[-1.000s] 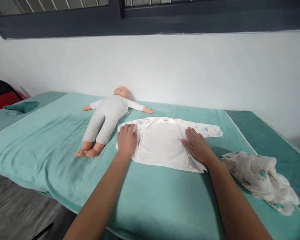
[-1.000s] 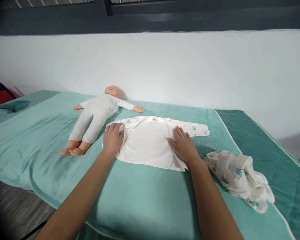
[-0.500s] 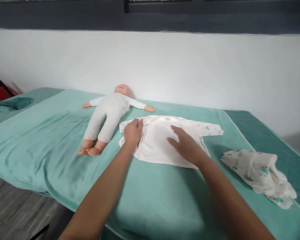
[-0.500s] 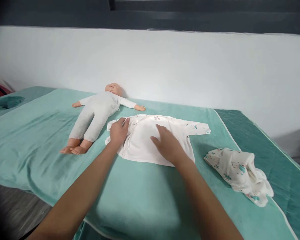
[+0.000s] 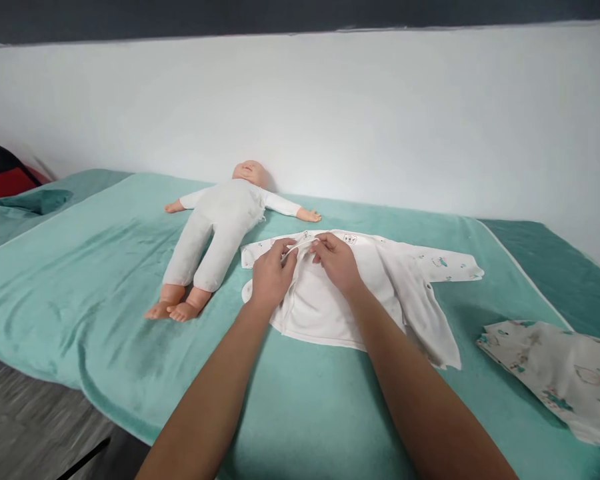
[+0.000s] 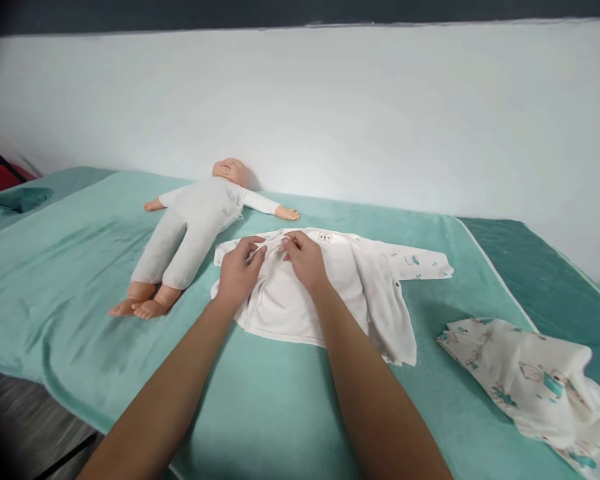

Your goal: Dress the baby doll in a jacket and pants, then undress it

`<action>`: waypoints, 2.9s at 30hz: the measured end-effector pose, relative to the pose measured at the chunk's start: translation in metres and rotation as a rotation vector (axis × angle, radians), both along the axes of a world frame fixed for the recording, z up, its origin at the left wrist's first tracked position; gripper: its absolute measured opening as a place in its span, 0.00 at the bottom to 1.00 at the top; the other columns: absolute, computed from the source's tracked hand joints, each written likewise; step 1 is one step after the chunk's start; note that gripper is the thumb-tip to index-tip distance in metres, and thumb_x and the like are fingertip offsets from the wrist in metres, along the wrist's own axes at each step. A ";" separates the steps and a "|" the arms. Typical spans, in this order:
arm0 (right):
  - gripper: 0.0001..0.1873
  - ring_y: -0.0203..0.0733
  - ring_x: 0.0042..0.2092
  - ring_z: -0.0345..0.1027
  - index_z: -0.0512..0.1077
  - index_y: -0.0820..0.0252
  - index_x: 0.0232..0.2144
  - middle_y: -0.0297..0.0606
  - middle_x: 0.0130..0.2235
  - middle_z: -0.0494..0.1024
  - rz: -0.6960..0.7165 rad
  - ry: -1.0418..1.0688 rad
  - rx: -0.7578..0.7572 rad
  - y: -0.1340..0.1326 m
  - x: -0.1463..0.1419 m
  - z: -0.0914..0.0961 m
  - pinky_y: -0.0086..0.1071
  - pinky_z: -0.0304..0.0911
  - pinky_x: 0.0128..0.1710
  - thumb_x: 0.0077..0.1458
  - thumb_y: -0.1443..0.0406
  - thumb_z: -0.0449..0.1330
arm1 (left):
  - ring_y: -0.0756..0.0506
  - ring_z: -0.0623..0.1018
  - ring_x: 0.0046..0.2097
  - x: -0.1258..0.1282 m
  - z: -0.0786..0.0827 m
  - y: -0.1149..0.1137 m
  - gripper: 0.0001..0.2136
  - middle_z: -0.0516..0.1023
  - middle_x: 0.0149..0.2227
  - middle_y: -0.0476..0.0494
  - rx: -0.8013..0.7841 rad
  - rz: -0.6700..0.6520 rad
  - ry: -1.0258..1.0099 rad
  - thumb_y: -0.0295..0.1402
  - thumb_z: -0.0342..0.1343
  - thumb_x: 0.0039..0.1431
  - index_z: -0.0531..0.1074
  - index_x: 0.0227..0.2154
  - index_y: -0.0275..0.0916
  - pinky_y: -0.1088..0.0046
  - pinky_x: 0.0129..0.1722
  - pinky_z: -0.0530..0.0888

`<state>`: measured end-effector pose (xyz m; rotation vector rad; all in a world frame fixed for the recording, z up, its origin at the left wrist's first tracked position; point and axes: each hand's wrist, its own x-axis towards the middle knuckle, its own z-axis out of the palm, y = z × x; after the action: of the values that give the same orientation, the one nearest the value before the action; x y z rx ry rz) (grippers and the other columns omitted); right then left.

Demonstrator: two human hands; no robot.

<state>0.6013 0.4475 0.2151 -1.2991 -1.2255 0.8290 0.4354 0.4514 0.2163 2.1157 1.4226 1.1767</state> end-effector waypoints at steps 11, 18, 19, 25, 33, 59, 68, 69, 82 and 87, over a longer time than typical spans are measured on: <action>0.07 0.39 0.33 0.70 0.67 0.54 0.34 0.34 0.35 0.76 -0.312 0.144 -0.079 0.004 0.011 -0.002 0.32 0.66 0.33 0.57 0.59 0.53 | 0.47 0.77 0.34 0.010 0.014 -0.050 0.11 0.79 0.34 0.49 -0.109 -0.233 0.058 0.39 0.53 0.64 0.74 0.47 0.47 0.74 0.35 0.69; 0.09 0.39 0.31 0.66 0.68 0.54 0.32 0.31 0.29 0.73 -0.246 0.127 -0.098 0.005 0.011 -0.002 0.32 0.63 0.31 0.56 0.56 0.55 | 0.52 0.60 0.25 0.008 0.026 -0.052 0.10 0.58 0.23 0.54 -0.496 -0.453 -0.397 0.38 0.60 0.58 0.78 0.42 0.45 0.76 0.25 0.59; 0.09 0.37 0.29 0.65 0.68 0.54 0.32 0.31 0.28 0.72 -0.231 0.159 -0.083 0.005 0.011 -0.003 0.31 0.62 0.30 0.56 0.56 0.55 | 0.53 0.59 0.24 0.005 0.027 -0.051 0.11 0.57 0.23 0.55 -0.541 -0.457 -0.514 0.39 0.61 0.57 0.77 0.42 0.44 0.76 0.24 0.58; 0.14 0.38 0.37 0.72 0.70 0.54 0.43 0.35 0.40 0.79 -0.182 0.202 -0.047 0.007 0.009 -0.003 0.31 0.68 0.36 0.56 0.56 0.56 | 0.54 0.60 0.24 -0.012 0.027 -0.044 0.12 0.61 0.24 0.54 -0.655 -0.352 -0.934 0.38 0.65 0.51 0.77 0.38 0.41 0.78 0.23 0.57; 0.25 0.42 0.61 0.66 0.66 0.54 0.60 0.38 0.59 0.74 0.124 -0.195 0.011 -0.004 -0.005 -0.003 0.39 0.60 0.62 0.60 0.63 0.55 | 0.51 0.67 0.33 -0.038 -0.006 -0.058 0.10 0.72 0.33 0.50 -0.322 0.277 -0.759 0.37 0.61 0.54 0.75 0.38 0.40 0.76 0.31 0.64; 0.32 0.52 0.72 0.43 0.57 0.68 0.67 0.50 0.71 0.53 -0.152 -1.091 -0.237 -0.029 0.028 -0.008 0.53 0.40 0.69 0.70 0.55 0.40 | 0.44 0.78 0.56 -0.022 -0.013 -0.074 0.14 0.81 0.52 0.45 0.110 -0.268 0.245 0.31 0.47 0.68 0.76 0.49 0.44 0.61 0.57 0.74; 0.37 0.49 0.74 0.36 0.50 0.72 0.70 0.50 0.73 0.46 -0.243 -1.204 -0.417 -0.076 0.041 -0.006 0.44 0.40 0.70 0.70 0.52 0.37 | 0.44 0.81 0.45 -0.043 -0.021 -0.100 0.13 0.85 0.41 0.47 -0.050 -0.238 -0.015 0.36 0.49 0.68 0.77 0.45 0.43 0.64 0.47 0.75; 0.37 0.50 0.74 0.36 0.50 0.72 0.70 0.51 0.73 0.46 -0.243 -1.205 -0.422 -0.083 0.040 -0.005 0.44 0.40 0.70 0.70 0.52 0.37 | 0.44 0.81 0.44 -0.045 -0.022 -0.104 0.12 0.85 0.40 0.47 -0.056 -0.244 -0.042 0.37 0.49 0.67 0.77 0.45 0.43 0.64 0.47 0.75; 0.37 0.54 0.73 0.40 0.53 0.70 0.69 0.49 0.72 0.50 -0.261 -1.240 -0.417 -0.166 0.014 -0.001 0.52 0.47 0.69 0.69 0.51 0.38 | 0.45 0.81 0.44 -0.061 -0.011 -0.107 0.13 0.84 0.41 0.45 -0.102 -0.217 -0.203 0.37 0.48 0.68 0.77 0.43 0.41 0.66 0.48 0.75; 0.38 0.53 0.72 0.45 0.54 0.70 0.69 0.52 0.70 0.54 -0.108 -1.070 -0.226 -0.123 -0.009 0.027 0.48 0.47 0.69 0.68 0.50 0.40 | 0.41 0.72 0.62 -0.113 0.032 -0.047 0.17 0.76 0.58 0.43 0.034 -0.003 -0.067 0.38 0.49 0.66 0.73 0.53 0.43 0.60 0.64 0.66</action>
<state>0.5925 0.3241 0.2423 -2.0864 -1.8716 0.1335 0.3221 0.4046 0.2486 2.0797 1.3794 1.2671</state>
